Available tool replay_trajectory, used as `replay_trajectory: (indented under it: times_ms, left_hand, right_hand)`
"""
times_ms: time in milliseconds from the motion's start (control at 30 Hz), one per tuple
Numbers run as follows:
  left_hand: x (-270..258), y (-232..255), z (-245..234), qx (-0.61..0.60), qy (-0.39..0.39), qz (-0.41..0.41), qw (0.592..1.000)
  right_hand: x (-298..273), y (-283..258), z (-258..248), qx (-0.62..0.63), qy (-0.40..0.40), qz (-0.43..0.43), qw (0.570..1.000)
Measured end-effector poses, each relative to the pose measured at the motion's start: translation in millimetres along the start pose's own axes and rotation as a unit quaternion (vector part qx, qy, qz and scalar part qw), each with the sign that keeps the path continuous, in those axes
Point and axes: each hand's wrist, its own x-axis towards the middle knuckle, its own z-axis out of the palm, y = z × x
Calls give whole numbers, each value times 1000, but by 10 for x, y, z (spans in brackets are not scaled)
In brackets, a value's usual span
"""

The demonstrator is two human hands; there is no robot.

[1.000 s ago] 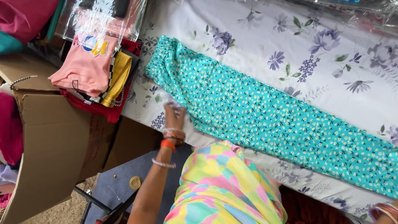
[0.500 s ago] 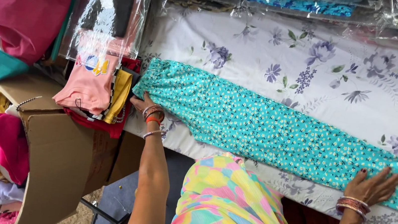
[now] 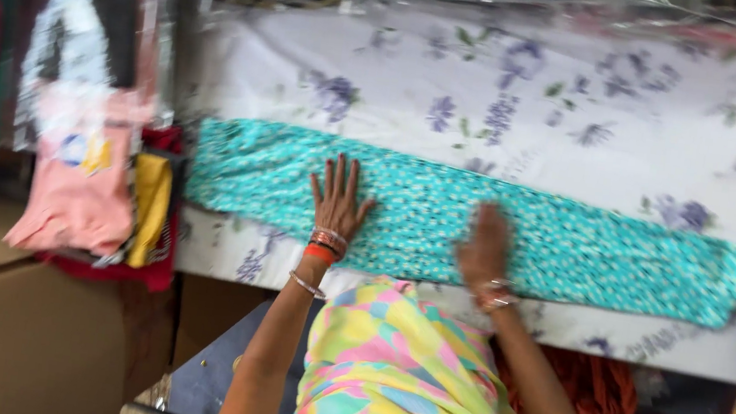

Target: Folding garments and placing them into plastic packaging.

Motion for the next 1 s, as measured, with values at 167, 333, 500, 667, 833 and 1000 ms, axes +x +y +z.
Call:
replay_trajectory:
  times_ms: [167,333,500,667,833,1000]
  left_hand:
    - [257,-220,-120,53,-29,5,998]
    - [645,-880,-306,80,-21,-148,985]
    - [922,-982,-582,6,-14,-254,967]
    - [976,-982,-641,8,-15,-249,968]
    - [955,-922,-710,-2,-25,-258,966]
    - [986,-944,-474,94,-32,-260,961]
  right_hand:
    - [55,-248,-231,-134,-102,-147,975]
    - [-2,1130,-884,-143,-15,3,990]
    - [4,2086,-1863,-175,107,324,924]
    - [137,2116,-2043,-171,71,359,915]
    - [87,2113,-2068,-168,74,350,918]
    - [107,2028,-1993,-176,97,335,920]
